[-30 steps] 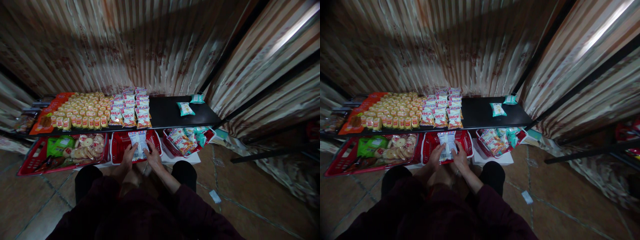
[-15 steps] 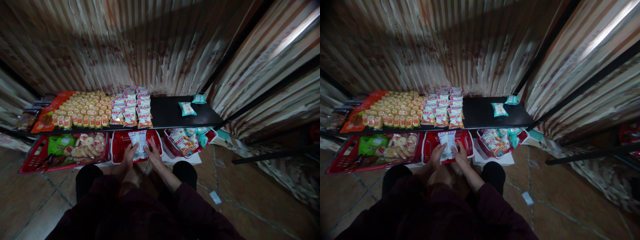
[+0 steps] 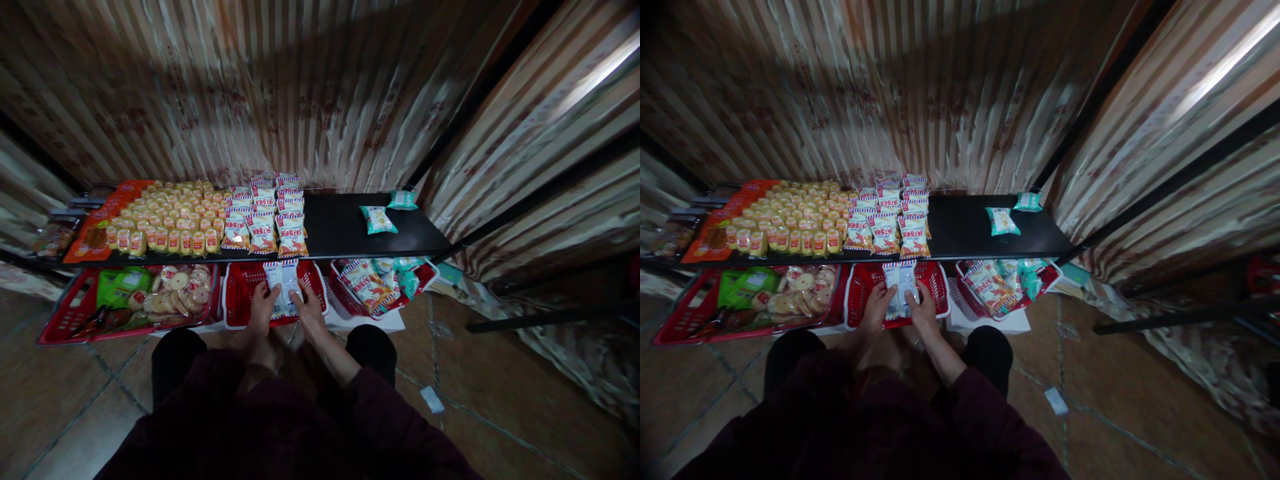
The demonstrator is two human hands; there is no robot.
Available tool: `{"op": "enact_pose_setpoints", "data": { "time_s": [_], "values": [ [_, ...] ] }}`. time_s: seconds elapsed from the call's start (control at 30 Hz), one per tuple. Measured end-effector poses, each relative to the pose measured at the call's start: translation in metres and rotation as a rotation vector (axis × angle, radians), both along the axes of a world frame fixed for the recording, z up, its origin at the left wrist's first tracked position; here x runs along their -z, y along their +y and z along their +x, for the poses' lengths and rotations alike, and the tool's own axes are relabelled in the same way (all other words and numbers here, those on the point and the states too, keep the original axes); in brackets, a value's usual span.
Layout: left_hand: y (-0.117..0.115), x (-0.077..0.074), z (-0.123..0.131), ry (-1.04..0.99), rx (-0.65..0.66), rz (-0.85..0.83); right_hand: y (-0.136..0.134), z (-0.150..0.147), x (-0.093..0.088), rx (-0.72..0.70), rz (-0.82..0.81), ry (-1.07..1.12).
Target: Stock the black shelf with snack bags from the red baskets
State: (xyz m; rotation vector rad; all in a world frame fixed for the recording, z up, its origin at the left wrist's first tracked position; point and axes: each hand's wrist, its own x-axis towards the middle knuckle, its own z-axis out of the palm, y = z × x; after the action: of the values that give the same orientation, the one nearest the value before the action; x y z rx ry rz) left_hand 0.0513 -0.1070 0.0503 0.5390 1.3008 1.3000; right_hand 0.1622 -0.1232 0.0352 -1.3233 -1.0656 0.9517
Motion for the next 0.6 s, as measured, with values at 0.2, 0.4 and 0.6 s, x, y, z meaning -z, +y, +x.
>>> {"op": "enact_pose_setpoints", "data": {
  "time_s": [0.2, 0.4, 0.6],
  "values": [
    [0.0, -0.005, 0.003, 0.165, -0.073, 0.132, -0.003, 0.0, -0.016, -0.029, 0.026, -0.031],
    [-0.005, -0.012, 0.005, 0.116, -0.041, 0.159, -0.005, -0.002, -0.023, -0.028, 0.033, -0.081],
    [-0.006, -0.01, 0.006, 0.081, -0.03, 0.118, -0.005, -0.002, -0.025, -0.014, 0.029, -0.082]
  ]
}}
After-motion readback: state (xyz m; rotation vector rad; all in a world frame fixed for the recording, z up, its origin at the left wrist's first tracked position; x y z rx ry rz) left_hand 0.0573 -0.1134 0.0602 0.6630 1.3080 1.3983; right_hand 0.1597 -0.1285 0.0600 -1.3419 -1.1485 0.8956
